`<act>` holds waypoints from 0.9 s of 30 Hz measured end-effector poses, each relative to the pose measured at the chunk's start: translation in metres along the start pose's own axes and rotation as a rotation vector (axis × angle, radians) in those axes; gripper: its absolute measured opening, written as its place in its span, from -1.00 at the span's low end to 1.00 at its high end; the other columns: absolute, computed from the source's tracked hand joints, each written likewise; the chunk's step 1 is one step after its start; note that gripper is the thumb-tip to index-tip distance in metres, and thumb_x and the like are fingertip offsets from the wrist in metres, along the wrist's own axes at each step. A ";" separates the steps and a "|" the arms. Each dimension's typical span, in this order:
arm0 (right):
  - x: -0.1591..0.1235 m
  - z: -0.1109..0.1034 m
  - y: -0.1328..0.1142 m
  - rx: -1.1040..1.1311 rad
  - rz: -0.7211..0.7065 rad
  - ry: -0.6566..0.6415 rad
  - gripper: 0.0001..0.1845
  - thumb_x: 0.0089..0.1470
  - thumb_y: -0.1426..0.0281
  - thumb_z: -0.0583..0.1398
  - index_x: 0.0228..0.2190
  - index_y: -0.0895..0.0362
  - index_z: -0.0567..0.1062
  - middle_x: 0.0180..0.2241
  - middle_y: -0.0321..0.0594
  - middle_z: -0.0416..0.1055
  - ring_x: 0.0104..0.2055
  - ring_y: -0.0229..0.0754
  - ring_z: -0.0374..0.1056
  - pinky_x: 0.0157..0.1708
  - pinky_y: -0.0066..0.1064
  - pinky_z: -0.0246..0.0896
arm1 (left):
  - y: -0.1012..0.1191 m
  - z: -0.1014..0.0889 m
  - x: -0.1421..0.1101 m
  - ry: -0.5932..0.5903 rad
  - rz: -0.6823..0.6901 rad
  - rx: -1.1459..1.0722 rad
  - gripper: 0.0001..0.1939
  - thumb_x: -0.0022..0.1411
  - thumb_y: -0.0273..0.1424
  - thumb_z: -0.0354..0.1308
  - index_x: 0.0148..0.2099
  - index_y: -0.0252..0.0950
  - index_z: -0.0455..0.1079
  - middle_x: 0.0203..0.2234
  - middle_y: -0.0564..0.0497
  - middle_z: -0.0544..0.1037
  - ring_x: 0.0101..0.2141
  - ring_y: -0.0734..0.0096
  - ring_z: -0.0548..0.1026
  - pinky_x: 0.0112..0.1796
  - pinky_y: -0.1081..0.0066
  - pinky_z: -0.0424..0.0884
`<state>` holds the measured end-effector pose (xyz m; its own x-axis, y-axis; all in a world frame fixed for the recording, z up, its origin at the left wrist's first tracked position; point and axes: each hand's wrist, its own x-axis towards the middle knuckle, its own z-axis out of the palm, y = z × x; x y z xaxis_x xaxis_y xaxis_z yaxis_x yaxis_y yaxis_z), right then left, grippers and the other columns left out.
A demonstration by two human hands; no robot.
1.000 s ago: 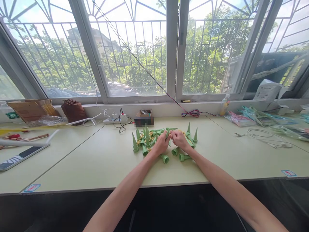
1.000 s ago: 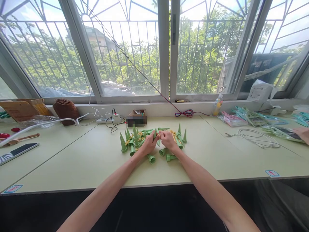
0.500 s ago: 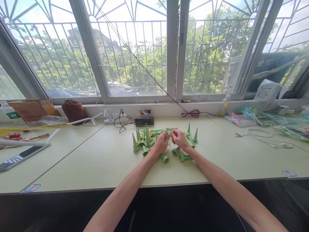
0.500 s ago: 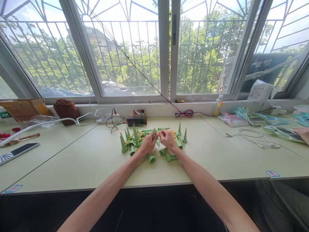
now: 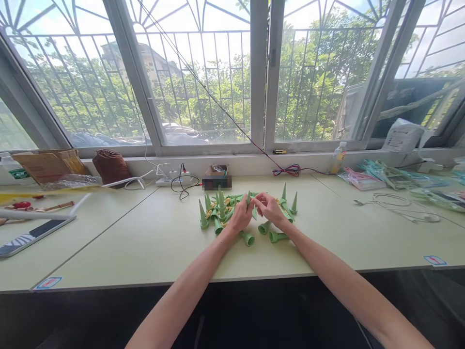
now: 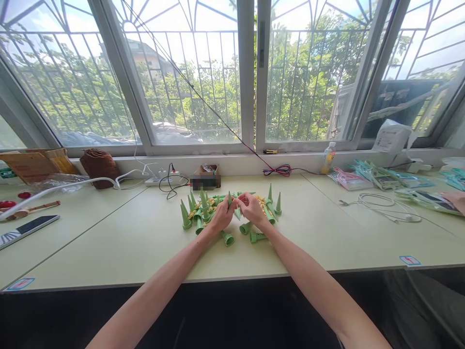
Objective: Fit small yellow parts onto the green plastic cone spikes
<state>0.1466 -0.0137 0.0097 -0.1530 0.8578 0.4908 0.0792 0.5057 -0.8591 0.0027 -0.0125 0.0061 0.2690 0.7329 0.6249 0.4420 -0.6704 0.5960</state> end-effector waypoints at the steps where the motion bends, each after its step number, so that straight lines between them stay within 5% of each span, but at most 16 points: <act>1: 0.000 0.000 0.000 -0.009 -0.004 -0.001 -0.77 0.10 0.20 0.15 -0.43 0.10 0.31 -0.69 -0.42 0.24 -0.69 -0.33 0.15 -0.66 -0.48 0.06 | 0.000 0.000 0.000 -0.003 -0.001 0.006 -0.69 0.39 -0.18 -0.16 -0.29 -0.28 0.19 -0.53 0.07 0.37 -0.54 0.50 0.27 -0.44 0.45 0.19; 8: 0.002 0.000 0.010 -0.095 -0.004 -0.016 -0.53 0.17 0.06 0.06 -0.63 0.08 0.20 -0.79 -0.40 0.14 -0.75 -0.34 0.07 -0.70 -0.47 -0.02 | 0.000 0.001 0.000 -0.020 0.014 0.017 -0.71 0.39 -0.19 -0.16 -0.31 -0.27 0.16 -0.52 0.07 0.38 -0.55 0.51 0.29 -0.44 0.44 0.19; 16: 0.000 0.001 0.002 0.009 0.000 -0.014 -0.69 0.10 0.10 0.16 -0.40 0.09 0.33 -0.69 -0.41 0.23 -0.69 -0.31 0.15 -0.68 -0.47 0.07 | 0.001 -0.002 0.001 0.031 0.015 0.013 -0.70 0.39 -0.20 -0.15 -0.30 -0.29 0.19 -0.56 0.08 0.37 -0.58 0.53 0.26 -0.47 0.46 0.18; 27: 0.002 0.001 0.011 -0.072 0.010 -0.016 -0.49 0.17 -0.03 0.01 -0.60 0.08 0.21 -0.76 -0.41 0.11 -0.73 -0.33 0.09 -0.70 -0.46 0.01 | 0.001 -0.001 0.001 0.004 0.014 0.000 -0.69 0.39 -0.17 -0.16 -0.30 -0.27 0.18 -0.54 0.07 0.38 -0.56 0.51 0.30 -0.45 0.44 0.19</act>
<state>0.1457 -0.0068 0.0012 -0.1677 0.8616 0.4791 0.1514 0.5027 -0.8511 0.0020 -0.0127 0.0076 0.2713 0.7232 0.6351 0.4386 -0.6803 0.5873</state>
